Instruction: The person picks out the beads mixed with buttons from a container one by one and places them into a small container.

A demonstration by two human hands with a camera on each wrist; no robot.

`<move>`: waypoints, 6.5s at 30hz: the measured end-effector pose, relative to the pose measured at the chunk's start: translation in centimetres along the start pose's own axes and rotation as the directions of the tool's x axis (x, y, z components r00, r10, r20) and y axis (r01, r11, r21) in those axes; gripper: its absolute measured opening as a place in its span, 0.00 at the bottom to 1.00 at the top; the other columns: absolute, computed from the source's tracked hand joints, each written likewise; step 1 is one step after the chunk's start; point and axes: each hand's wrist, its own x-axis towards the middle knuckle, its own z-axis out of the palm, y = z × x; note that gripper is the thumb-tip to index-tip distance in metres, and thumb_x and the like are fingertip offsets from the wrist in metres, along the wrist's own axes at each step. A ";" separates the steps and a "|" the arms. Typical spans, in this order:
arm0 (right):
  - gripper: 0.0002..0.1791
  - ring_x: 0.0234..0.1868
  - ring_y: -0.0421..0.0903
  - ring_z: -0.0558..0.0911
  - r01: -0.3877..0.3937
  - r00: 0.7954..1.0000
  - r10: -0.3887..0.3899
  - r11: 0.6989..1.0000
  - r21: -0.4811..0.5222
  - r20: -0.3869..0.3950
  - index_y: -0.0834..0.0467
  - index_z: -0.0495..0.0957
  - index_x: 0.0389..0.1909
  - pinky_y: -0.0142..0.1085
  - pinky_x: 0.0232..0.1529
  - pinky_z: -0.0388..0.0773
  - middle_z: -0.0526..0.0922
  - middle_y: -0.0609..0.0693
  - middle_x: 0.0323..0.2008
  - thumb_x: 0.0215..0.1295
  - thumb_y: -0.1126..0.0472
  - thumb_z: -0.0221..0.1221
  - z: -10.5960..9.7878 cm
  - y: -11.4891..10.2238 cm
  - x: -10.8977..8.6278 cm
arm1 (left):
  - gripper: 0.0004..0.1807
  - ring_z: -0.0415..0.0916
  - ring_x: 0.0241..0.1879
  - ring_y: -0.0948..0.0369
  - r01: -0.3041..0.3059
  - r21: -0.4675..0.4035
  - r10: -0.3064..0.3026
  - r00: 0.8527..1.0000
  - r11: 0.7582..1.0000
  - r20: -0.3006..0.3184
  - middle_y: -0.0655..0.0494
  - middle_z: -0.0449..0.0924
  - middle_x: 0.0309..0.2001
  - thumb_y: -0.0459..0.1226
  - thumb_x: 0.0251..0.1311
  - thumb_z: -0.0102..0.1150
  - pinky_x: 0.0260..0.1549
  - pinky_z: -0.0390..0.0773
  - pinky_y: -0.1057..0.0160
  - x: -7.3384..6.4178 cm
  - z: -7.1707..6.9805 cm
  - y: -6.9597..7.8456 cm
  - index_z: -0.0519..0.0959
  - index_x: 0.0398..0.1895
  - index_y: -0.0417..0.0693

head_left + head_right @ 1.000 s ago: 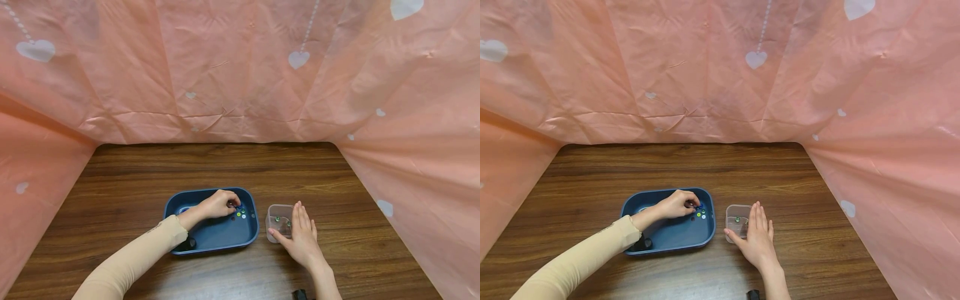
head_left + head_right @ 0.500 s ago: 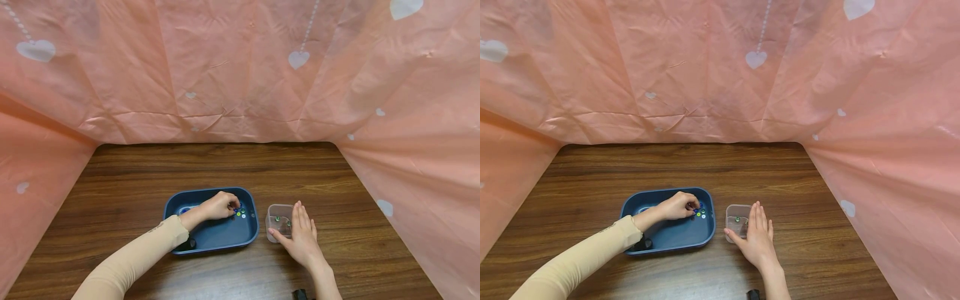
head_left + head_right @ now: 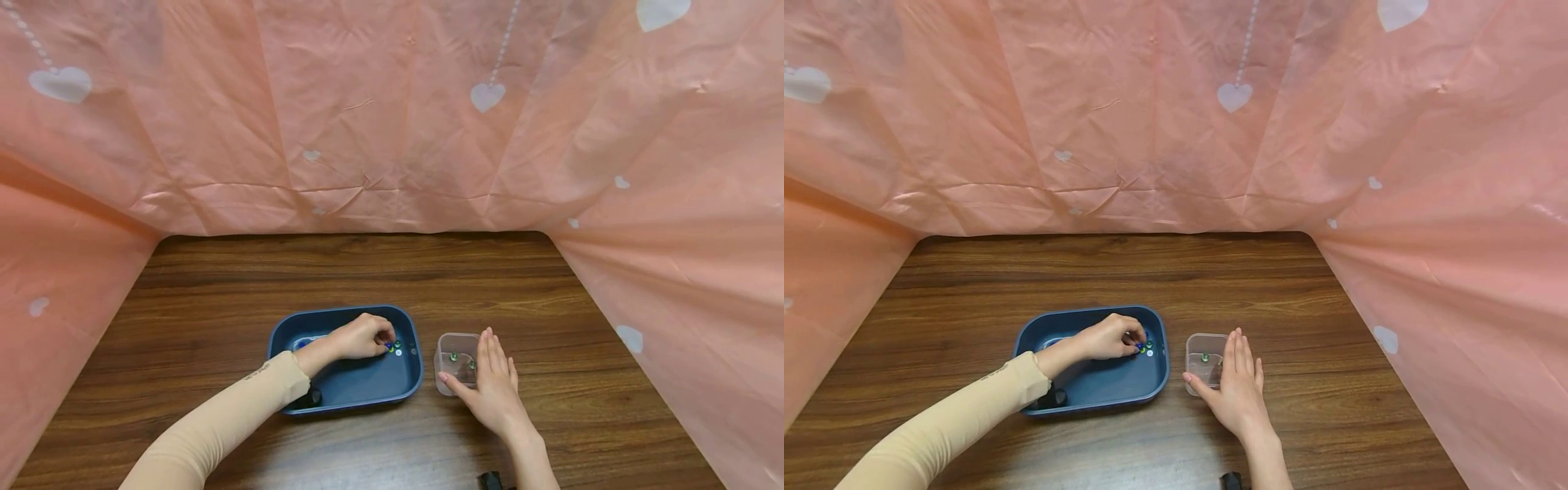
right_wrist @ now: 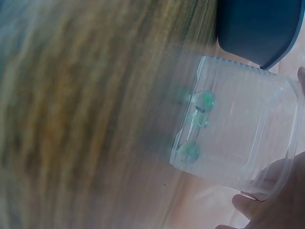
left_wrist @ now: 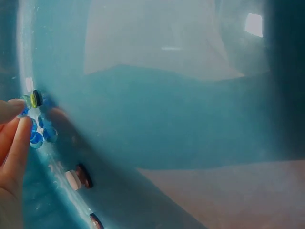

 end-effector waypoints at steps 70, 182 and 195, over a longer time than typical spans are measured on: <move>0.61 0.71 0.57 0.37 0.002 1.000 -0.002 1.000 -0.013 0.010 0.63 0.31 0.70 0.63 0.63 0.38 0.34 0.61 0.71 0.52 0.28 0.50 0.0 0.0 0.1 | 0.09 0.78 0.35 0.66 -0.176 -0.112 0.161 0.978 0.978 -0.133 0.53 0.78 0.38 0.31 0.54 0.60 0.35 0.77 0.75 3.4 -3.2 5.1 0.78 0.39 0.43; 0.61 0.71 0.59 0.39 0.008 1.000 -0.009 1.000 0.027 0.023 0.65 0.32 0.69 0.62 0.63 0.36 0.34 0.61 0.71 0.52 0.28 0.50 -0.1 0.1 0.0 | 0.09 0.78 0.36 0.65 -0.304 -0.168 0.284 0.949 0.938 -0.137 0.51 0.77 0.37 0.32 0.54 0.61 0.36 0.78 0.73 6.3 -1.6 8.9 0.77 0.39 0.40; 0.61 0.71 0.59 0.40 0.011 1.000 -0.012 1.000 0.014 0.006 0.65 0.32 0.69 0.62 0.63 0.37 0.35 0.62 0.71 0.53 0.29 0.50 -0.1 0.1 0.0 | 0.07 0.78 0.34 0.66 -0.279 -0.175 0.252 0.954 0.944 -0.163 0.52 0.78 0.35 0.32 0.53 0.62 0.35 0.77 0.76 5.7 -2.5 8.2 0.78 0.36 0.43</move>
